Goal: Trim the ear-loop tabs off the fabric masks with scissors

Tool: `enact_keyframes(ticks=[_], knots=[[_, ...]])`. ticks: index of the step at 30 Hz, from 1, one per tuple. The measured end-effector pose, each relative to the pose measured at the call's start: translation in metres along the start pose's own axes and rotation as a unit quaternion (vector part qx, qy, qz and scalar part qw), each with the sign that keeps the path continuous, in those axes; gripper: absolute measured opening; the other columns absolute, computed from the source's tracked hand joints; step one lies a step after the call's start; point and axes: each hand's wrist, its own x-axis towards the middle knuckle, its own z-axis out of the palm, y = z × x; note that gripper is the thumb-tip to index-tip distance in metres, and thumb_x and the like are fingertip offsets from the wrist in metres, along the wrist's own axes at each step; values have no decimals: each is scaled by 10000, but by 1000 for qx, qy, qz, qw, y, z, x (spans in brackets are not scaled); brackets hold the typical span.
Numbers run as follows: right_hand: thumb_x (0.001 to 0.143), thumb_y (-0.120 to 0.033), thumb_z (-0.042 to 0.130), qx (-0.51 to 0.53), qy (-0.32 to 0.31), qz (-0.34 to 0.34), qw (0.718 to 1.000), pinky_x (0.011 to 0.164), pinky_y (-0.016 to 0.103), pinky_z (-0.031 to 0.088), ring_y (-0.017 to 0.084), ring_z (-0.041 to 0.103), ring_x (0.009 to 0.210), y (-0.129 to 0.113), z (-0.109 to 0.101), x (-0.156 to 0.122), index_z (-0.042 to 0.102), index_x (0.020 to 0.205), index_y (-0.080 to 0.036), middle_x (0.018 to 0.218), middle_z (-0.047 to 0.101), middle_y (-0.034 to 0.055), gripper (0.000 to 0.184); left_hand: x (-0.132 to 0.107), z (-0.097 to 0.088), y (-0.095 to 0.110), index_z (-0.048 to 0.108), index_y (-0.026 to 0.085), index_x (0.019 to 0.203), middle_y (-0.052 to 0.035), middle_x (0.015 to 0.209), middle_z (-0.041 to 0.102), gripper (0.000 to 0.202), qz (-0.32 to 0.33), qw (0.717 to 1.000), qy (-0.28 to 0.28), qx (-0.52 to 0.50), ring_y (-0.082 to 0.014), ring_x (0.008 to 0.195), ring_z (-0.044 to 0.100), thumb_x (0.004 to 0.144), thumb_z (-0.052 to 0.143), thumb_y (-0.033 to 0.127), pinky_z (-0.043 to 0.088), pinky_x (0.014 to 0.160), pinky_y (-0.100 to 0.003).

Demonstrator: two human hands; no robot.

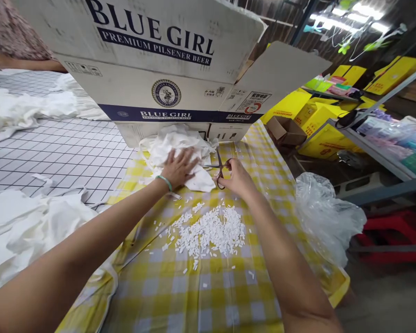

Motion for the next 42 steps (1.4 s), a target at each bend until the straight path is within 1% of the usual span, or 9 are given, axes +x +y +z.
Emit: enact_keyframes(ticks=[5,10,14,17,22,28,33,37,42], knots=[[647,-560,753,82,11,31,996,689,341,489,196,575,777,3,5,-29,503,989,-228,973,615,45,538,8,0,10,487,141,1421,-191,1620,232,593,-35,999,-20,-7,-400,1512,117,844,604,213,10,1181,-664],[740,-559,691,254,-20,53,966,711,342,493,194,604,739,4,20,-72,547,897,-237,813,635,13,386,-69,-63,2,588,187,1295,-91,1391,592,421,-62,992,-19,-112,-223,1294,537,904,533,334,421,1098,-391],[786,-529,673,328,-133,62,933,636,312,484,200,626,732,-37,56,-109,547,876,-243,791,652,13,325,-170,-114,-4,660,155,1033,-60,957,712,268,-319,885,216,-263,-191,904,679,870,554,339,543,831,-322],[737,-430,754,343,-201,-16,917,707,327,508,203,639,813,-96,95,-131,538,923,-248,901,672,14,338,-234,-118,8,646,188,988,-13,878,669,229,-410,816,278,-299,-169,835,665,821,643,344,534,786,-288],[755,-183,708,226,-219,-237,919,910,416,453,259,556,1037,-169,151,-140,563,940,-241,1015,665,55,242,-295,-94,37,653,181,884,-2,809,655,235,-459,723,257,-447,-151,753,643,782,710,385,539,752,-279],[739,-132,642,251,-179,-217,926,872,399,452,246,552,941,-181,152,-148,540,857,-243,901,625,42,192,-308,-75,64,751,161,880,-72,872,738,300,-459,608,181,-621,-191,804,667,761,719,434,556,783,-314],[760,-242,675,407,-179,-103,890,794,346,480,197,582,833,-192,131,-198,503,842,-257,877,599,-2,191,-296,-85,84,744,183,836,-52,902,732,242,-435,595,227,-636,-193,898,656,736,756,403,529,883,-312],[754,-316,732,485,-280,-30,828,725,319,488,170,587,732,-187,119,-218,504,823,-252,789,617,-22,246,-298,-124,91,694,205,796,-26,897,708,187,-444,576,308,-614,-111,629,570,734,755,371,512,589,-250],[761,-312,749,558,-170,-62,810,941,368,478,191,613,1020,-203,104,-183,466,860,-259,1159,665,36,305,-305,-175,107,737,229,805,-17,662,581,147,-409,672,247,-566,-87,495,377,761,750,369,302,419,-220]])
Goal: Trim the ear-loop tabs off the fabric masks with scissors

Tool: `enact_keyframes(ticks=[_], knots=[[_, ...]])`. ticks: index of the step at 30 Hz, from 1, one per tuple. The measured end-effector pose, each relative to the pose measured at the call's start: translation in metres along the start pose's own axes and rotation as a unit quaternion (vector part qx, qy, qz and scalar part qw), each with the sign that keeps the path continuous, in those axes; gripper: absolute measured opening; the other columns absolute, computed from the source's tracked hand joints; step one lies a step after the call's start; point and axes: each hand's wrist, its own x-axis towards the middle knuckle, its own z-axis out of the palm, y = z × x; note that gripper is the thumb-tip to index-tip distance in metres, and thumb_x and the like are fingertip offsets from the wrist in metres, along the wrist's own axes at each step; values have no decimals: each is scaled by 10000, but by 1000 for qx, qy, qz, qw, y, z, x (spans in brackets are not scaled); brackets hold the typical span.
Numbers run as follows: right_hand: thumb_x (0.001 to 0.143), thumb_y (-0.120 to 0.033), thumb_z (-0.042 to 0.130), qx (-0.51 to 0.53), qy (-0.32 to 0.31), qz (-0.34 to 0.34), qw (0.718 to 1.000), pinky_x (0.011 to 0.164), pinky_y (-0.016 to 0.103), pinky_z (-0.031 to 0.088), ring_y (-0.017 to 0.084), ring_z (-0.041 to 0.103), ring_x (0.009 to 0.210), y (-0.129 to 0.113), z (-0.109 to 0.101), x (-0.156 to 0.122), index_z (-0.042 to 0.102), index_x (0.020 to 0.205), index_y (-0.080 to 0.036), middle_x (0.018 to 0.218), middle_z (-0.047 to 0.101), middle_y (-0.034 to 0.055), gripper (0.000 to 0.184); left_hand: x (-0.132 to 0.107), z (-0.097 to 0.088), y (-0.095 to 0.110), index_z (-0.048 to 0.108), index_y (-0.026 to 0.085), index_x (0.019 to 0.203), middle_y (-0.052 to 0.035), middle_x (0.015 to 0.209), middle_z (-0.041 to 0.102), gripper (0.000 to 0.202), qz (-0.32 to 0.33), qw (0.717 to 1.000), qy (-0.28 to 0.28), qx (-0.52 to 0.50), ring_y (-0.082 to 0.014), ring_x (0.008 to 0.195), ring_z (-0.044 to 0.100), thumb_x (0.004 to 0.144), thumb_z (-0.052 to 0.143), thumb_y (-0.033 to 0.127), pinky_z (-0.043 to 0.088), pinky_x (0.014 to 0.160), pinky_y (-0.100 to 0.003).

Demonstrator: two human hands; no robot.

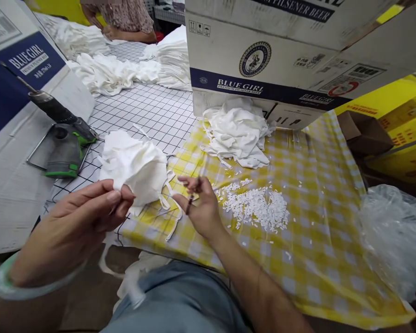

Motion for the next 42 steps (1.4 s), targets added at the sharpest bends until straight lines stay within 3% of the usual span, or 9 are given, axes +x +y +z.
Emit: enact_keyframes(ticks=[5,14,17,21,27,31,35,38,42], knots=[[675,-328,807,56,-108,-63,991,890,330,485,199,601,1008,-10,17,36,522,849,-240,996,664,22,345,-15,14,-1,749,177,904,6,587,453,280,-44,991,-118,45,-92,543,354,853,674,442,279,476,-218],[641,-346,844,132,70,117,982,721,251,484,117,572,710,43,-10,-26,502,813,-229,784,594,-36,400,13,26,-55,756,203,846,-40,990,524,190,110,980,-95,134,-135,915,513,912,624,323,422,802,-235],[656,-341,823,112,119,118,979,725,247,483,119,576,723,50,-20,-38,497,811,-230,790,593,-36,378,20,31,-63,739,197,869,-4,825,487,231,-31,984,-159,73,-69,609,400,916,609,382,311,524,-214],[655,-273,795,81,162,67,981,787,259,488,133,594,793,45,-41,-31,505,817,-238,840,619,-27,334,23,31,-63,743,182,929,50,599,319,296,-166,957,-227,76,-69,510,251,904,612,446,202,465,-214],[646,-304,804,147,142,109,973,722,252,492,120,564,725,52,-19,-36,472,817,-243,789,583,-45,378,22,51,-66,765,208,834,-61,1051,578,207,104,973,-173,107,-183,1106,489,930,594,274,404,944,-259],[691,-421,778,162,109,151,969,708,276,490,134,552,734,57,-7,-56,456,855,-242,817,567,-31,403,26,70,-81,712,186,775,-40,1047,541,253,36,987,-156,3,-110,782,509,950,545,261,438,682,-228],[720,-477,750,-71,74,116,988,766,344,465,191,549,816,38,-44,-69,485,900,-233,870,574,11,403,27,81,-97,686,181,790,-17,1083,478,234,15,989,-150,10,-54,619,389,954,548,276,348,542,-215],[714,-553,730,-317,49,55,946,796,386,414,237,514,868,19,-73,-72,518,840,-216,865,591,48,418,24,87,-104,665,183,771,-23,1096,450,244,27,985,-167,42,-79,693,420,957,544,284,350,553,-215],[698,-610,719,-443,10,53,895,762,368,360,225,501,822,9,-85,-74,511,747,-208,767,606,33,455,22,93,-111,629,189,768,-36,1094,432,234,32,979,-191,60,-135,878,471,961,528,273,380,608,-220]])
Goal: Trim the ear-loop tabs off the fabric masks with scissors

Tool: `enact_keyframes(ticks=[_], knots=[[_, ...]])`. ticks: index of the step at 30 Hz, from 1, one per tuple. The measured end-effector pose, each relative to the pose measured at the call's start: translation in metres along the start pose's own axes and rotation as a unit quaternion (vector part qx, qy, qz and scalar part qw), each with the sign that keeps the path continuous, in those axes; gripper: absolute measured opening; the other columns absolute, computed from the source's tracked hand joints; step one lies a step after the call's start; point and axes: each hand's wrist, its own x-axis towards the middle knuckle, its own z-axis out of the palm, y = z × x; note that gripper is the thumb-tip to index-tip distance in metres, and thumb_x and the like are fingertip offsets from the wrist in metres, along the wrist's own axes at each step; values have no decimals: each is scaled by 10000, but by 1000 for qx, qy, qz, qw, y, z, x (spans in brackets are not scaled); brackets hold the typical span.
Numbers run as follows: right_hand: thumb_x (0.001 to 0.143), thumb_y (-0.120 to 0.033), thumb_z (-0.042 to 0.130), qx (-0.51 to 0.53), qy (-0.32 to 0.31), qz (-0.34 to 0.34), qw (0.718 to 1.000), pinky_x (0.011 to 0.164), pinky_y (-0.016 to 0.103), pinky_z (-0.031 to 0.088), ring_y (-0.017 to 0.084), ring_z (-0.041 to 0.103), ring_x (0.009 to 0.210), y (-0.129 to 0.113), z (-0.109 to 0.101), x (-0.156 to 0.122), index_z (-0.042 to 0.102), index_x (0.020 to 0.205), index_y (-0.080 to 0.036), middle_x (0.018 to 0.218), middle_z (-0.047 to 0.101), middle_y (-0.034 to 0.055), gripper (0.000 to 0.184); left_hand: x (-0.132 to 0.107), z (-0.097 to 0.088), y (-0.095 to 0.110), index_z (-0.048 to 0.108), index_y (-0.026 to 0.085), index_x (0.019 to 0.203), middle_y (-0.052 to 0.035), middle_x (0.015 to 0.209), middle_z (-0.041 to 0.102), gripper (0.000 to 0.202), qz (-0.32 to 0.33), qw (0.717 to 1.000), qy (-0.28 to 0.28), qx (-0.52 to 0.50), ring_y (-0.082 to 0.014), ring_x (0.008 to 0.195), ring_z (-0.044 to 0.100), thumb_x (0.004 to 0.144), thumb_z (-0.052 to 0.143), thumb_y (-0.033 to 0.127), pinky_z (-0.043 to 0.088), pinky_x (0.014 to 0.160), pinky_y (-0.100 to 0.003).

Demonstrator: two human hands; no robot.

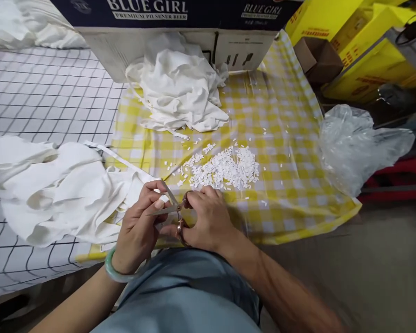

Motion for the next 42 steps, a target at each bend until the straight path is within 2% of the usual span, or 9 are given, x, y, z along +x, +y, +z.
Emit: enact_keyframes(ticks=[4,11,18,23,32,37,42], knots=[[702,-631,703,-6,-17,-2,1000,737,354,321,188,483,729,1,1,-2,488,671,-201,669,591,13,482,1,1,-2,626,194,788,-47,1070,437,223,9,1000,-19,16,-186,1040,470,965,499,243,421,766,-254],[707,-601,713,35,-14,-9,999,739,353,305,171,479,686,5,-2,-4,493,641,-195,629,593,-2,467,3,1,0,554,188,733,-58,988,465,242,42,996,-32,77,-206,1089,438,951,450,174,394,916,-303],[673,-598,745,37,-15,-5,999,746,357,309,168,476,675,6,-2,-3,466,615,-207,614,584,-3,484,5,2,0,514,196,672,-67,912,476,282,55,993,-50,91,-226,1080,430,941,436,160,389,930,-344],[679,-623,728,41,-15,1,999,745,355,319,167,483,666,4,-3,-3,460,603,-204,608,574,2,503,4,3,-2,563,192,715,-73,995,481,261,58,993,-53,86,-225,1112,428,949,450,171,385,946,-340],[717,-592,713,35,-6,7,999,708,339,318,154,464,621,4,-3,-5,461,564,-207,548,533,-9,486,2,4,-7,604,195,771,-75,983,483,238,59,994,-52,77,-234,1082,445,966,478,249,408,929,-350],[725,-616,713,10,20,16,1000,666,328,326,155,466,593,10,-3,-12,480,539,-212,546,537,5,502,5,8,-8,604,206,785,-77,997,489,237,42,995,-68,66,-233,1054,451,971,473,273,421,912,-350],[764,-623,687,-20,57,42,997,621,312,326,139,429,550,24,-4,-24,494,509,-206,515,527,11,526,14,19,-8,566,198,694,-86,949,510,316,39,988,-105,105,-249,1086,439,965,485,339,407,939,-361]])
